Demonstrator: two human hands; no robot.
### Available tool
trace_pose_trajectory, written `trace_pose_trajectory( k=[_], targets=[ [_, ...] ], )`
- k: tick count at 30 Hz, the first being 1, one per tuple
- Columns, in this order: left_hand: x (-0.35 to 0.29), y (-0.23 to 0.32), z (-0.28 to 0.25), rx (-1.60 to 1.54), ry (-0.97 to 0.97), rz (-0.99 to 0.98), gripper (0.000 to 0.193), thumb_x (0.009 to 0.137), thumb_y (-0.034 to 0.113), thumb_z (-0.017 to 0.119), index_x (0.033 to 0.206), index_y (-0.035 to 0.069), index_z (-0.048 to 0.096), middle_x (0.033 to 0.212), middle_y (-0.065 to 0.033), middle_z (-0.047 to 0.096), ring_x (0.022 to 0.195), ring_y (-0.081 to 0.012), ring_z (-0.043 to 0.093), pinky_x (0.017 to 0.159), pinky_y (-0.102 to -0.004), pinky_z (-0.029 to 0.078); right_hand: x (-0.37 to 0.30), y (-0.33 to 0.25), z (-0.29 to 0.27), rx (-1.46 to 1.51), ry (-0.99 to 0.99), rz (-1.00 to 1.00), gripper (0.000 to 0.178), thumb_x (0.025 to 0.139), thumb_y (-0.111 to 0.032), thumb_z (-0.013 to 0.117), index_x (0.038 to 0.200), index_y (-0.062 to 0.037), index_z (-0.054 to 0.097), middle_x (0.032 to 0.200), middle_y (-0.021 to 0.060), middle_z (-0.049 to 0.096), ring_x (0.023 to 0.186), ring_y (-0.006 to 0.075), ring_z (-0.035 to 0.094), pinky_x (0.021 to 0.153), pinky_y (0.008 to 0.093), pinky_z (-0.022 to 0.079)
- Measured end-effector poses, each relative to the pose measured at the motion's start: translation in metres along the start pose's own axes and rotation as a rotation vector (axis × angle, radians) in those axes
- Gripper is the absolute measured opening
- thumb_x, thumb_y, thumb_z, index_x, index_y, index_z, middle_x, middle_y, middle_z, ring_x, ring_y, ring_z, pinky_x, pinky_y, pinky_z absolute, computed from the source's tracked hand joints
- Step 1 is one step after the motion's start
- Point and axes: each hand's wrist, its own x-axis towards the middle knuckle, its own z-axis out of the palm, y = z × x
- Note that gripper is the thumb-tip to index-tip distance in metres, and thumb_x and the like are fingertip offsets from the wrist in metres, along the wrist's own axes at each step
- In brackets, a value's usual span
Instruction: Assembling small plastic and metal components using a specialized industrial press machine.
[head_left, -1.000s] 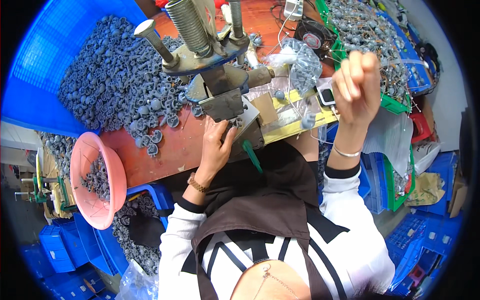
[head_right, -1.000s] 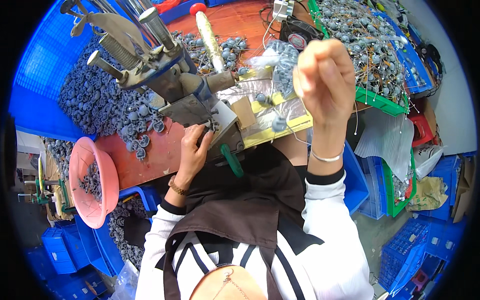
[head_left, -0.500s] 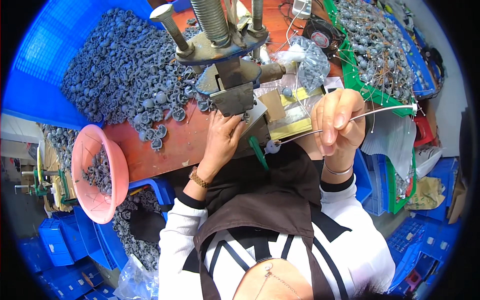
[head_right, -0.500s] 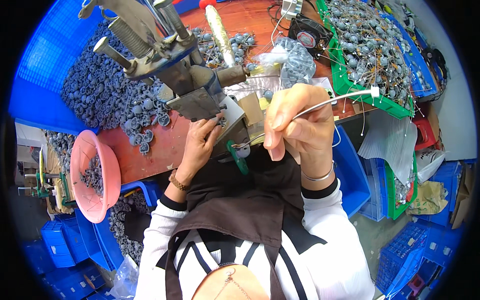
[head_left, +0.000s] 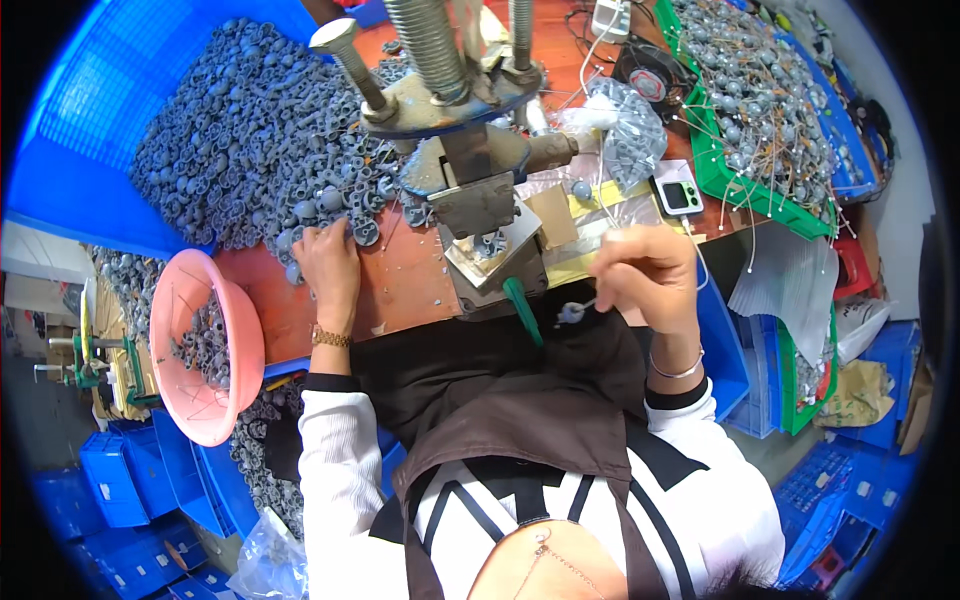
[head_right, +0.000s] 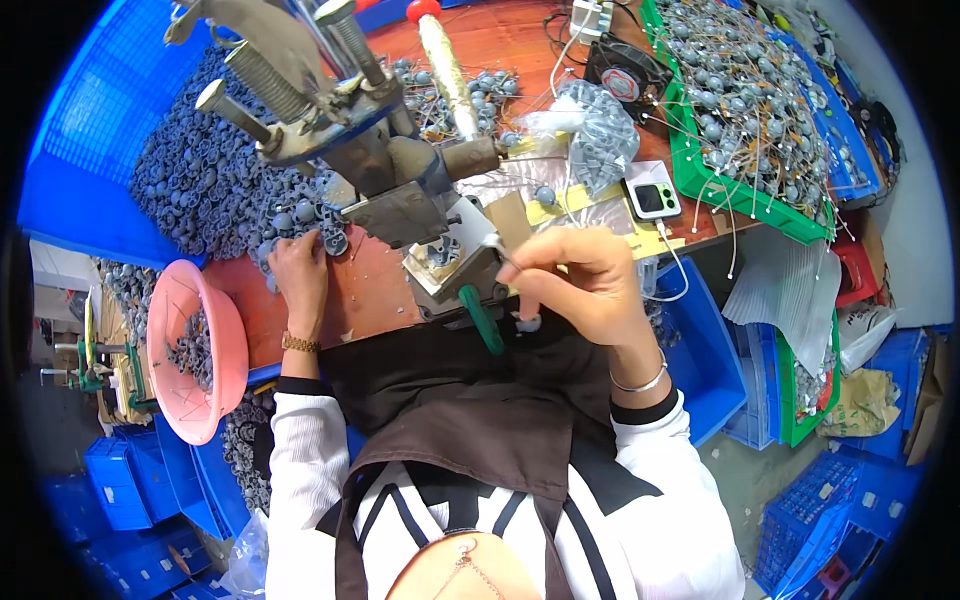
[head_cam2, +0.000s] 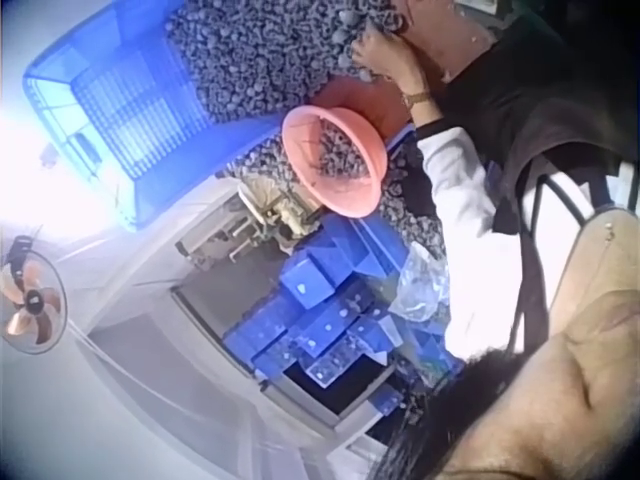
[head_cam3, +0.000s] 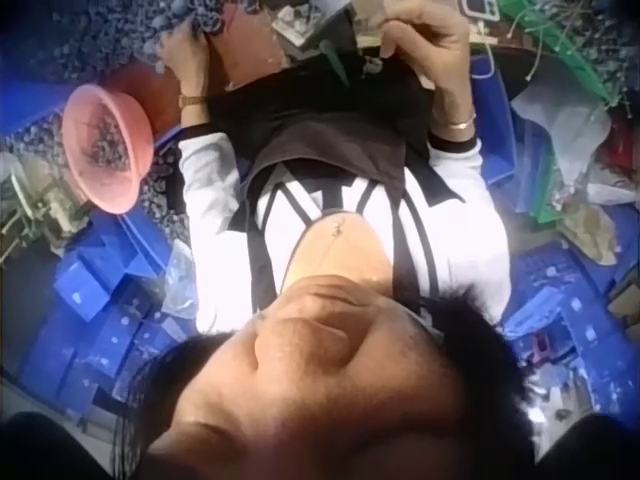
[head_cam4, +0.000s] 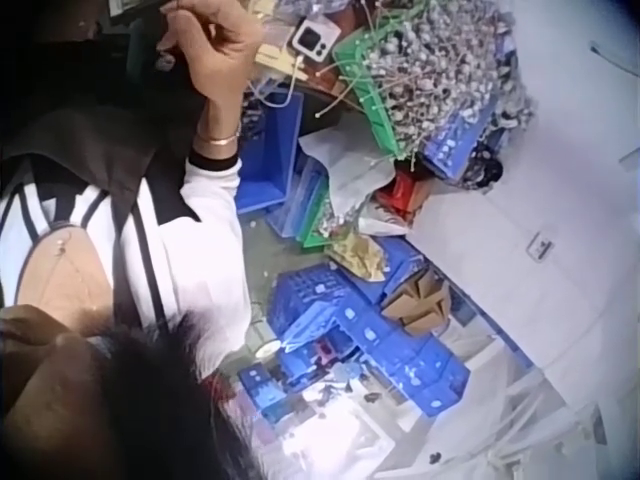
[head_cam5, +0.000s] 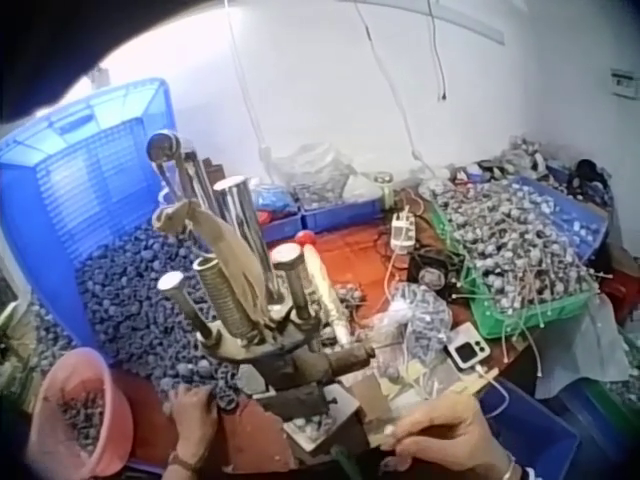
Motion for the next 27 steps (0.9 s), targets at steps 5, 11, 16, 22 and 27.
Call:
trace_pose_trajectory(
  k=[5, 11, 16, 22, 27],
  targets=[
    [-0.006, 0.016, -0.013, -0.255, 0.213, -0.224, 0.025, 0.082, 0.006, 0.06, 0.107, 0.005, 0.063, 0.091, -0.0124, 0.065, 0.091, -0.0256, 0.059, 0.079, -0.0391, 0.044, 0.002, 0.03, -0.005, -0.164, -0.173, 0.118, 0.01, 0.084, -0.001, 0.061, 0.073, 0.0003, 0.061, 0.064, 0.0039, 0.057, 0.058, 0.0086, 0.054, 0.051, 0.0205, 0.039],
    [-0.03, 0.087, -0.033, -2.609, -0.102, -0.872, 0.036, 0.097, 0.016, 0.04, 0.131, 0.001, 0.042, 0.109, -0.0157, 0.059, 0.106, -0.0292, 0.057, 0.101, -0.043, 0.043, 0.003, 0.083, 0.043, -0.139, -0.146, 0.342, 0.021, 0.087, -0.012, 0.064, 0.069, -0.0006, 0.06, 0.059, -0.0009, 0.055, 0.051, 0.0038, 0.05, 0.046, 0.0197, 0.036],
    [-0.041, 0.122, -0.037, -2.603, -0.143, -0.773, 0.038, 0.1, 0.025, 0.039, 0.131, 0.002, 0.04, 0.114, -0.0134, 0.055, 0.111, -0.0285, 0.054, 0.102, -0.0433, 0.041, 0.007, 0.092, 0.058, -0.109, -0.159, 0.392, 0.024, 0.087, -0.014, 0.063, 0.067, -0.0011, 0.059, 0.058, -0.0015, 0.055, 0.05, 0.0037, 0.049, 0.045, 0.0198, 0.035],
    [-0.039, 0.139, -0.046, -2.383, -0.062, -0.674, 0.031, 0.098, 0.019, 0.044, 0.127, 0.007, 0.042, 0.113, -0.0068, 0.055, 0.115, -0.0276, 0.051, 0.104, -0.0448, 0.039, 0.006, 0.091, 0.062, -0.081, -0.129, 0.407, 0.026, 0.088, -0.015, 0.061, 0.065, -0.0016, 0.058, 0.058, -0.001, 0.056, 0.049, 0.004, 0.05, 0.045, 0.0189, 0.036],
    [-0.043, 0.152, -0.043, -2.405, 0.015, -0.627, 0.033, 0.097, 0.012, 0.046, 0.129, 0.005, 0.042, 0.119, -0.0104, 0.055, 0.114, -0.0262, 0.053, 0.103, -0.04, 0.04, -0.001, 0.084, 0.069, -0.086, -0.056, 0.407, 0.024, 0.089, -0.016, 0.06, 0.071, -0.0006, 0.06, 0.06, -0.0008, 0.058, 0.052, 0.0036, 0.051, 0.047, 0.0189, 0.038]
  ],
)
